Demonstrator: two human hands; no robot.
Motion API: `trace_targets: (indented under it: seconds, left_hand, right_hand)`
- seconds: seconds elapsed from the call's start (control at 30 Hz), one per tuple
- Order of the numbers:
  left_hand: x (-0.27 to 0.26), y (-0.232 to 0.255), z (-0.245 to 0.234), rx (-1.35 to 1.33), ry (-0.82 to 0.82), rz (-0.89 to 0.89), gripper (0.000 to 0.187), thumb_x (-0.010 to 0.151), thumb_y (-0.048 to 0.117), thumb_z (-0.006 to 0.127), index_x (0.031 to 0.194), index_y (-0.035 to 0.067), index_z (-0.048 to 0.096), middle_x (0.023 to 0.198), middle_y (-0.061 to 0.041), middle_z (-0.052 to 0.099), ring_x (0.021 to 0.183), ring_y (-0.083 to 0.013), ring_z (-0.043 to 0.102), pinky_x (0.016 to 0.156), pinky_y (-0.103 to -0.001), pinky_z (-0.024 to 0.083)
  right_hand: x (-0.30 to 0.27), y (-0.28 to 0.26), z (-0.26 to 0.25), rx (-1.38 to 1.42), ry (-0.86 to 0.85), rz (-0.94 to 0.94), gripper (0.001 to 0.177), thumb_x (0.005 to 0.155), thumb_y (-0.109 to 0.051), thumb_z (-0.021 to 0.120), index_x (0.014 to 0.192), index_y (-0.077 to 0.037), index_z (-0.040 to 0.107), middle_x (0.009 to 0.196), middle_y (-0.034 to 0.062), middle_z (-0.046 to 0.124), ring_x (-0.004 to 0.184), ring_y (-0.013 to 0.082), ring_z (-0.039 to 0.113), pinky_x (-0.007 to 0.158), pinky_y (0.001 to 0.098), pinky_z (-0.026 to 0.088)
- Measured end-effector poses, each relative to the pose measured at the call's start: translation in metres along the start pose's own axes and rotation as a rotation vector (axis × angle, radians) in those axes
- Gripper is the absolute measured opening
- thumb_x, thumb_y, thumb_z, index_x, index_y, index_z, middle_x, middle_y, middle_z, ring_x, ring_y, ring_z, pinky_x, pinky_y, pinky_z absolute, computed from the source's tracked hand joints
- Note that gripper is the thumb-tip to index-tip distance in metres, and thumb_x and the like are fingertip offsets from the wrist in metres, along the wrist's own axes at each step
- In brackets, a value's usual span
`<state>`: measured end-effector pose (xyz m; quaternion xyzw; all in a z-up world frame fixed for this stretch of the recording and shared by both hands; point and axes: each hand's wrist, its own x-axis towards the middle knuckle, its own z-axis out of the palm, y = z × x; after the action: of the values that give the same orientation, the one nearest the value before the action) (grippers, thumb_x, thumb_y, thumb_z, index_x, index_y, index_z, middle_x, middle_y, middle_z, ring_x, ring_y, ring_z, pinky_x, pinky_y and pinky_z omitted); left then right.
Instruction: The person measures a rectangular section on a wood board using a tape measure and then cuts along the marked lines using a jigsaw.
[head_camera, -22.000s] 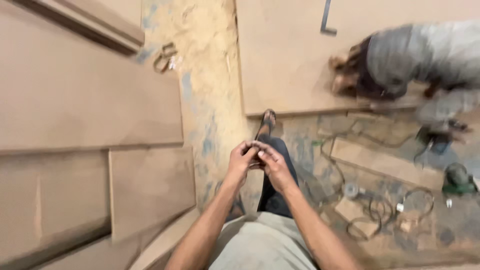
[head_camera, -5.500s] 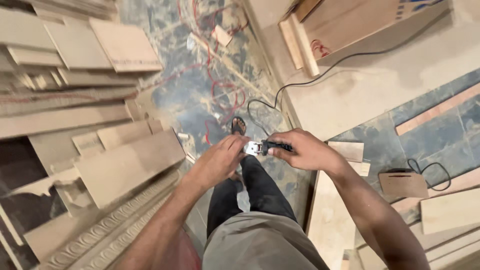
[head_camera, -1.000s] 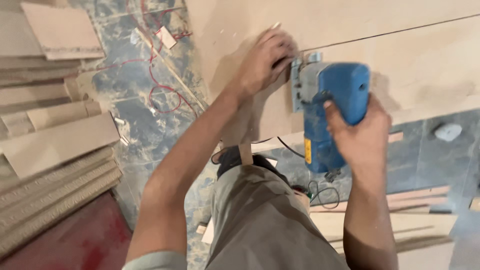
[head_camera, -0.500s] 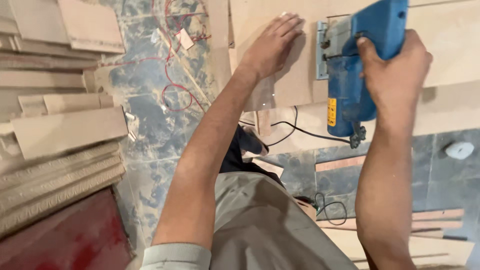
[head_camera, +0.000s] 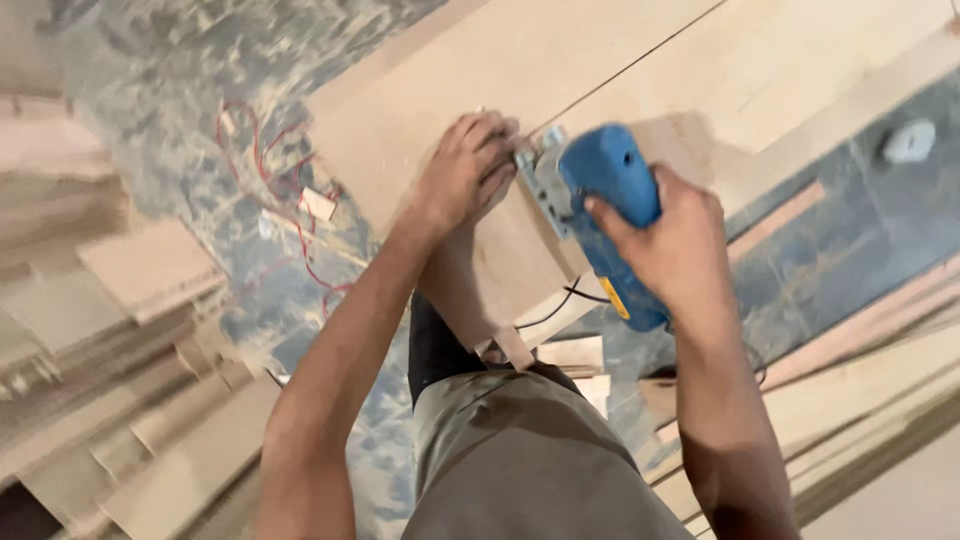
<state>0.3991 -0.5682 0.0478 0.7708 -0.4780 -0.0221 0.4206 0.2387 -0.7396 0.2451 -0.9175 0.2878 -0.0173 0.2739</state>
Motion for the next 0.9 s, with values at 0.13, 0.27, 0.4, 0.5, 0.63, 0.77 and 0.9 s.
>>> trace_targets:
  seconds: [0.13,0.27,0.4,0.5,0.63,0.77,0.9]
  left_hand:
    - [0.027,-0.016,-0.018,-0.049,-0.294,0.038,0.021,0.093,0.019,0.077,0.111,0.008,0.075,0.126,-0.01,0.063,0.127,-0.0348,0.052,0.117,-0.046,0.039]
    - [0.054,-0.03,-0.032,-0.121,-0.405,0.217,0.022,0.09,0.023,0.079,0.108,0.01,0.077,0.127,-0.007,0.063,0.132,-0.0323,0.05,0.121,-0.05,0.033]
    - [0.072,-0.038,-0.036,-0.174,-0.508,0.302,0.024,0.09,0.022,0.078,0.108,0.006,0.075,0.13,-0.009,0.06,0.133,-0.0345,0.046,0.12,-0.051,0.03]
    - [0.073,-0.036,-0.044,-0.214,-0.553,0.274,0.02,0.09,0.02,0.078,0.103,0.005,0.074,0.131,-0.008,0.06,0.133,-0.0324,0.047,0.122,-0.052,0.031]
    - [0.079,-0.029,-0.054,-0.233,-0.521,0.295,0.017,0.087,0.017,0.077,0.098,0.004,0.072,0.131,-0.012,0.057,0.134,-0.0345,0.046,0.121,-0.054,0.032]
    - [0.08,-0.03,-0.053,-0.259,-0.491,0.305,0.015,0.089,0.014,0.076,0.098,0.003,0.071,0.135,-0.01,0.057,0.134,-0.0318,0.047,0.122,-0.053,0.033]
    - [0.075,-0.033,-0.049,-0.236,-0.476,0.3,0.015,0.089,0.015,0.076,0.097,0.004,0.071,0.137,-0.01,0.056,0.136,-0.0302,0.046,0.123,-0.053,0.032]
  right_hand:
    - [0.0,-0.013,-0.005,0.017,-0.077,0.107,0.037,0.08,-0.03,0.086,0.095,0.0,0.072,0.073,0.021,0.069,0.066,0.0346,0.071,0.062,0.0428,0.055]
    - [0.007,-0.013,-0.012,0.074,-0.203,0.21,0.036,0.074,-0.028,0.085,0.097,-0.002,0.074,0.072,0.018,0.071,0.063,0.0304,0.072,0.062,0.0421,0.055]
    - [0.008,-0.002,-0.006,0.099,-0.279,0.246,0.034,0.075,-0.03,0.084,0.096,-0.006,0.073,0.073,0.0142,0.073,0.062,0.0252,0.073,0.061,0.0394,0.057]
    - [0.003,-0.005,-0.002,0.038,-0.311,0.349,0.029,0.072,-0.026,0.085,0.094,-0.01,0.076,0.075,0.012,0.075,0.062,0.0255,0.073,0.061,0.0403,0.055]
    - [0.008,-0.012,-0.004,0.032,-0.312,0.352,0.024,0.07,-0.022,0.084,0.088,-0.009,0.074,0.068,0.0126,0.072,0.059,0.0257,0.071,0.059,0.0406,0.054]
    - [0.007,-0.017,-0.005,0.063,-0.329,0.42,0.024,0.069,-0.02,0.083,0.088,-0.009,0.073,0.064,0.0118,0.07,0.055,0.0264,0.069,0.055,0.0415,0.053]
    - [0.009,-0.019,-0.007,0.067,-0.409,0.508,0.023,0.073,-0.024,0.084,0.084,-0.009,0.071,0.059,0.012,0.068,0.051,0.0259,0.069,0.054,0.0407,0.052]
